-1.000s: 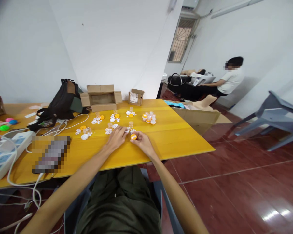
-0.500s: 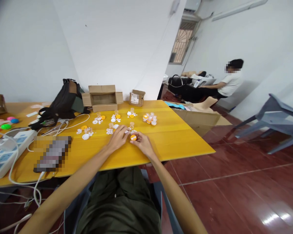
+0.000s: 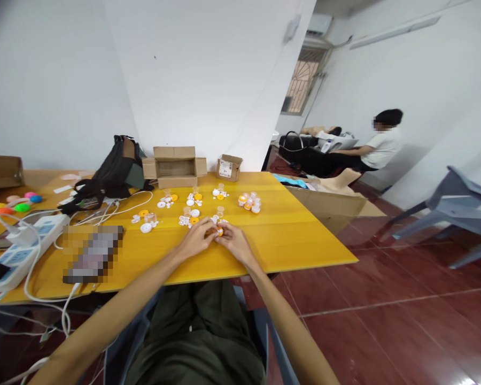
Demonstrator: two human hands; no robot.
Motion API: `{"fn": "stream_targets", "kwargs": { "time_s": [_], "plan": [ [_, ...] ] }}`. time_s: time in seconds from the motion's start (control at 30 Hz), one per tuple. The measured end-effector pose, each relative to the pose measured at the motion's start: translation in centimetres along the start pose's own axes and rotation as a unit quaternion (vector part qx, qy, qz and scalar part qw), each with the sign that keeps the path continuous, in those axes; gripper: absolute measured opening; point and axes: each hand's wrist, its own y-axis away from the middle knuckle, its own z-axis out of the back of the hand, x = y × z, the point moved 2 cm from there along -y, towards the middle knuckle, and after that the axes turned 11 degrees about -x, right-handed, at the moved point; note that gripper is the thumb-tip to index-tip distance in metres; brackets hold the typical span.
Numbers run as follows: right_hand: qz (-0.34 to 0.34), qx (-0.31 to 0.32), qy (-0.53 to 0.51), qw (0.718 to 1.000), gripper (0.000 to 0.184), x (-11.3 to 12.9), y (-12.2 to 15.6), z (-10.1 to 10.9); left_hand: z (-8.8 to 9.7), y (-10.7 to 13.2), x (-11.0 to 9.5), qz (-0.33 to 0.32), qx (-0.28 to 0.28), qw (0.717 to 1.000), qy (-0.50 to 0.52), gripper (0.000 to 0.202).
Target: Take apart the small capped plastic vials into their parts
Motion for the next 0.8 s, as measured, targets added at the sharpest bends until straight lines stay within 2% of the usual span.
{"fn": "stream_targets", "kwargs": {
  "time_s": [0.27, 0.53, 0.8],
  "plan": [
    [0.021, 0.003, 0.015, 1.0, 0.038, 0.2, 0.5, 0.1, -0.5, 0.0, 0.3, 0.032, 0.01, 0.999, 0.002, 0.009],
    [0.104, -0.006, 0.105, 0.989, 0.028, 0.7, 0.9, 0.4, -0.5, 0.1, 0.2, 0.02, 0.04, 0.999, 0.008, 0.013],
    [0.137, -0.002, 0.155, 0.978, 0.022, 1.1, 1.0, 0.5, -0.2, 0.0, 0.1, 0.018, 0.041, 0.999, -0.004, 0.013]
  ]
}}
